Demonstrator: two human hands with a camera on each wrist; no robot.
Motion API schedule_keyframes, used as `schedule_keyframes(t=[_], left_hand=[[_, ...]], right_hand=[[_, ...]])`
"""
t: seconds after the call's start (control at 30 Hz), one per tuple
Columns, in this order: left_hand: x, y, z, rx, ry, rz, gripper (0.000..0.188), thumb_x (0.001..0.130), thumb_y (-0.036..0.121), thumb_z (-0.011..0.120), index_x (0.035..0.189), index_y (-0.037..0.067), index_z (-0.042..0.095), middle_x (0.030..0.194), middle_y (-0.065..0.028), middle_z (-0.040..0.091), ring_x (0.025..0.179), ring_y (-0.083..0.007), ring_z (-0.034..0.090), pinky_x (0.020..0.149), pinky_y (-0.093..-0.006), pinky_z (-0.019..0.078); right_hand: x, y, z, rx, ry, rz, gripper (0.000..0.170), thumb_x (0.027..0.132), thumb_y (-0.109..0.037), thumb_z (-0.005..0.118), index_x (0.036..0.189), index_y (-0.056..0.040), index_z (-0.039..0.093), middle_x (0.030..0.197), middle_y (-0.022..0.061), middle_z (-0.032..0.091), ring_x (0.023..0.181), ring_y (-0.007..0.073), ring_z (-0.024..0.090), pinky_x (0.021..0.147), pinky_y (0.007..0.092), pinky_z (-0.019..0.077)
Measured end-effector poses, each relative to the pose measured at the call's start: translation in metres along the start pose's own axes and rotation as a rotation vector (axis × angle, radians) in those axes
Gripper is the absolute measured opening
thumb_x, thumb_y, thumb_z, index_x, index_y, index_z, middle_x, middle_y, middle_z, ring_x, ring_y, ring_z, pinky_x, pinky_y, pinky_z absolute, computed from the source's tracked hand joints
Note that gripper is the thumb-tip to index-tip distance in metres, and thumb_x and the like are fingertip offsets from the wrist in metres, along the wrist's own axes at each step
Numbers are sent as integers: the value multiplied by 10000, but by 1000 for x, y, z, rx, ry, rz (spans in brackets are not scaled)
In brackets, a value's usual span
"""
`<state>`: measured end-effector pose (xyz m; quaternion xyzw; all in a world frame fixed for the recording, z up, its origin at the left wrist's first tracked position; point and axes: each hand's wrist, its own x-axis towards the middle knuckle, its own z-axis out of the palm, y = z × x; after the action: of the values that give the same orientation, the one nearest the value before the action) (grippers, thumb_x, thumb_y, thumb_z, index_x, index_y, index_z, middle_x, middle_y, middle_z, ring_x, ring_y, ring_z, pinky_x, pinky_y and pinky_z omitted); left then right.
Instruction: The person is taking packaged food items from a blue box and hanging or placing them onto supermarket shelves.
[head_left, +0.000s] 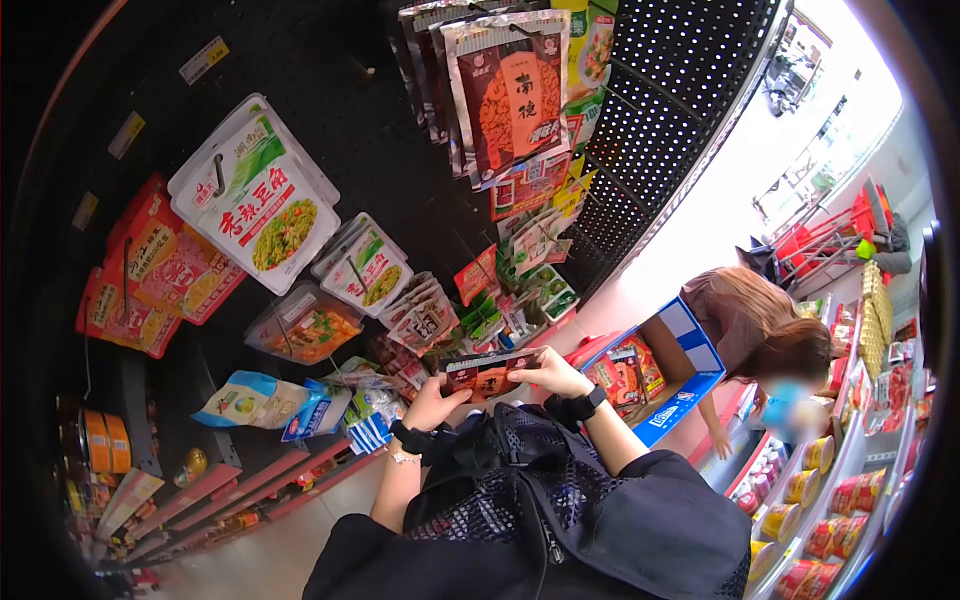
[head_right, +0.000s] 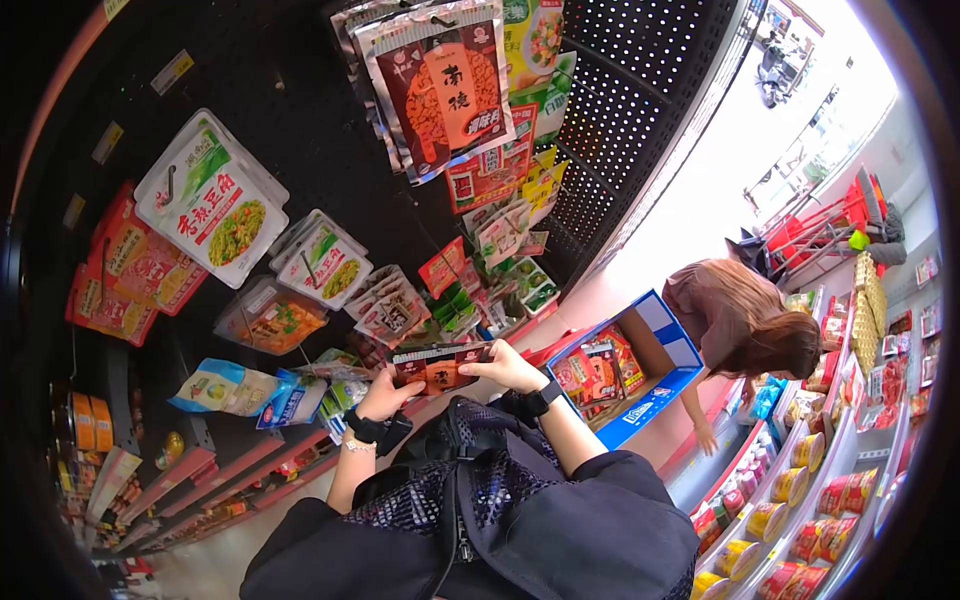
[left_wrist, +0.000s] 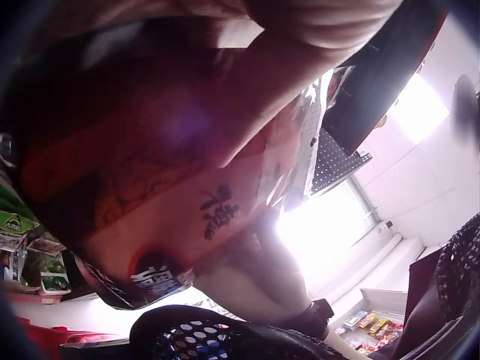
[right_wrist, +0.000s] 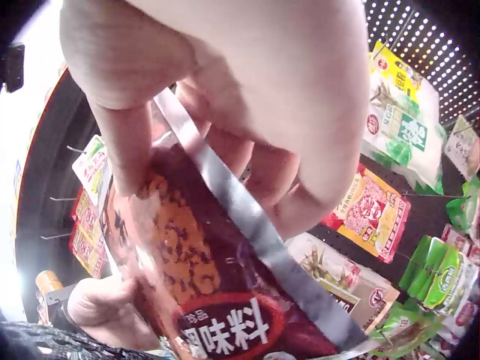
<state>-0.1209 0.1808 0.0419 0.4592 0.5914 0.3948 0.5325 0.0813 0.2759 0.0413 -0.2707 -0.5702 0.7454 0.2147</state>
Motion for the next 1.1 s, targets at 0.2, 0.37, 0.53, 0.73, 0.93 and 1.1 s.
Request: schedule_keyframes(t=[0.2,0.37,0.53,0.73,0.93,1.1], left_hand=[[-9,4,-7,-168,18,-94,205,754,84,569,931,-14,536,870,-22,563,728,-65,499,661,-203,407],[-12,-16,-12,-280,158,50,164,762,76,556,905,-4,545,805,12,544,709,-43,486,624,-174,403],[-12,-12,-9,-324,139,38,153,761,66,553,895,-8,546,801,10,543,717,-50,488,637,-184,406],[-5,-6,-8,-285,113,66,139,757,60,552,876,-11,550,800,13,546,726,-53,491,664,-193,398],[-1,-1,-2,-298,127,-6,141,763,72,546,873,-16,552,768,9,547,676,-56,493,614,-185,397],[5,-12,-3,-301,120,36,160,769,87,542,881,-26,550,753,4,547,653,-60,493,596,-186,397]], right_hand=[[2,6,0,-100,40,-29,234,742,-141,592,931,-5,568,707,-46,545,562,6,423,487,166,355],[-2,-15,3,-11,87,65,209,756,-162,577,899,-10,573,721,-20,559,602,26,463,538,176,387],[5,8,-7,43,102,-13,211,765,-149,566,917,-4,554,820,12,574,734,66,513,685,216,415],[0,2,-9,106,106,-12,210,768,-149,567,919,-4,547,851,12,574,767,71,515,719,222,410],[-1,7,-15,92,144,-7,224,765,-148,568,937,-6,542,861,9,575,773,73,516,727,225,409],[-1,6,-17,113,153,11,231,767,-146,565,946,-2,540,866,13,574,778,74,515,732,225,407]])
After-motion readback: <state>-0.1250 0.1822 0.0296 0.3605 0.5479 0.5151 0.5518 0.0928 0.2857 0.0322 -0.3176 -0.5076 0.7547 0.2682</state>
